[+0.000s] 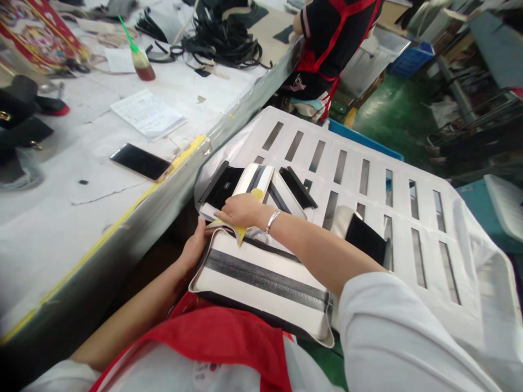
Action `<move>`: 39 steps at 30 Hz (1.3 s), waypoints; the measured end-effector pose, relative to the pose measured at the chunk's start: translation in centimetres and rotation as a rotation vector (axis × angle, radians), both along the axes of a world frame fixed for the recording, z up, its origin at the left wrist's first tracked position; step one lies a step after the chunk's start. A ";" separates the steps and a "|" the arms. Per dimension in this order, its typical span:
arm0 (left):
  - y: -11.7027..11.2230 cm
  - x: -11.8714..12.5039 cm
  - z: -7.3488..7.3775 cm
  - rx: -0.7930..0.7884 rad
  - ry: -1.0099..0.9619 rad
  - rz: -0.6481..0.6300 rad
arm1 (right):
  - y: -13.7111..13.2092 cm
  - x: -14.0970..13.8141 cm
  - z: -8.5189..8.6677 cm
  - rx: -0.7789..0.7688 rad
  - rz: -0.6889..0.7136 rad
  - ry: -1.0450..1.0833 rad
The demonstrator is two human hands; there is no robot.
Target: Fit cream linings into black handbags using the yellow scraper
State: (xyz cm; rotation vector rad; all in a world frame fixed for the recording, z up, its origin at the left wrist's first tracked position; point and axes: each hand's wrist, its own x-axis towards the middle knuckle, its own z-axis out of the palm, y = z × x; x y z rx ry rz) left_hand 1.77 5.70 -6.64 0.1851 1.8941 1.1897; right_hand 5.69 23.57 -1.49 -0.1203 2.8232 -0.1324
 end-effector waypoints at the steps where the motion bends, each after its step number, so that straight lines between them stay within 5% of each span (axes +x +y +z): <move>1: 0.0 0.0 0.1 -0.002 -0.015 0.012 | 0.0 0.0 -0.1 -0.006 0.019 0.008; 7: -0.3 0.5 0.4 -0.015 -0.053 0.122 | -0.5 -0.3 -0.1 -0.025 0.086 0.041; 14: -0.1 1.0 0.8 0.364 -0.286 0.130 | -0.6 0.2 0.6 -0.001 0.045 0.030; 24: -0.2 0.5 -0.5 0.482 -0.343 0.100 | -3.0 6.5 4.7 0.197 -0.177 -0.049; 29: 0.6 -0.8 -2.0 0.343 -0.384 0.030 | -4.9 6.4 4.5 0.238 -0.269 -0.079; 35: 1.3 -0.6 -3.9 0.113 -0.402 0.065 | -5.3 6.4 3.8 0.240 -0.323 -0.065; 39: 1.3 -0.4 -4.2 0.103 -0.396 0.114 | -5.6 6.7 3.5 0.219 -0.309 -0.084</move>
